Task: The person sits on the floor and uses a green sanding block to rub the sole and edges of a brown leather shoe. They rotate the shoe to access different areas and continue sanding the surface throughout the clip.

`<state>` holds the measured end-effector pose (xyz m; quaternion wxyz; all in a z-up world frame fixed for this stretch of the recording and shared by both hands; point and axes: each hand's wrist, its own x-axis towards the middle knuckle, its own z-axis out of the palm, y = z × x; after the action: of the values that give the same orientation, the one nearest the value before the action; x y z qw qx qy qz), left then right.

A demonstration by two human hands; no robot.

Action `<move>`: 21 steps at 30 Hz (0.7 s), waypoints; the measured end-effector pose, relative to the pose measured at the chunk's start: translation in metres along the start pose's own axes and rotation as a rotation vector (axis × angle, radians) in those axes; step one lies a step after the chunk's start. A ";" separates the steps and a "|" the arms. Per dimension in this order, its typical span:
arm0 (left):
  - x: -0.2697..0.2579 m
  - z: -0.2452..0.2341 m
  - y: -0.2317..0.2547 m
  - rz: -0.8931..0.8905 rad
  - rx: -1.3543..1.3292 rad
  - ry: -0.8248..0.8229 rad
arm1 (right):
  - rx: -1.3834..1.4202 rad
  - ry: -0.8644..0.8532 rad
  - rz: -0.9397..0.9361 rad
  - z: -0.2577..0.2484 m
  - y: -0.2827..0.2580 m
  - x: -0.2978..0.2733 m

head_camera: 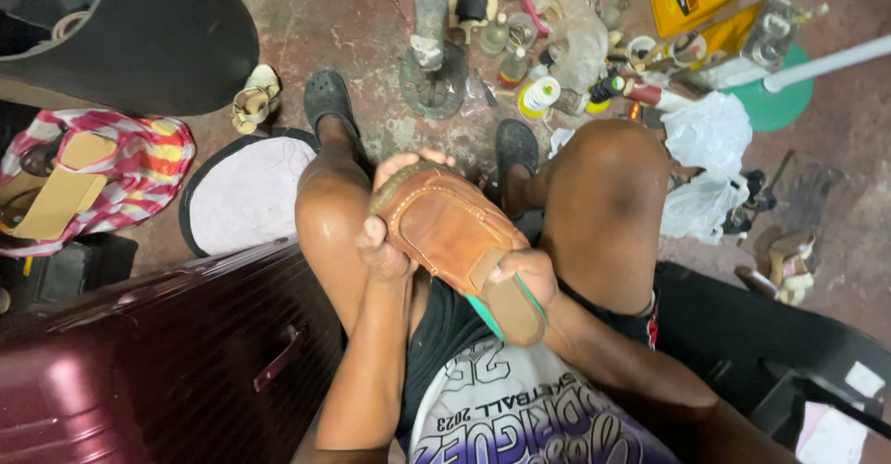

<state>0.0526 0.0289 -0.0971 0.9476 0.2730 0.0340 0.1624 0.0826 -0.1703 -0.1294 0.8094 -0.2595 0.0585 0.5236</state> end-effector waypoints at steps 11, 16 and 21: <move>0.001 0.000 -0.001 0.037 0.069 -0.029 | 0.118 0.016 -0.051 -0.012 0.019 0.001; 0.008 0.001 0.005 0.020 0.019 -0.089 | 0.158 -0.069 -0.056 -0.015 0.018 0.008; 0.012 -0.001 0.005 0.003 -0.043 -0.012 | 0.187 -0.207 -0.030 0.000 0.007 0.012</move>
<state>0.0617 0.0377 -0.0950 0.9532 0.2536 0.0245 0.1627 0.0818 -0.1584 -0.1362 0.8395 -0.1284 0.0192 0.5276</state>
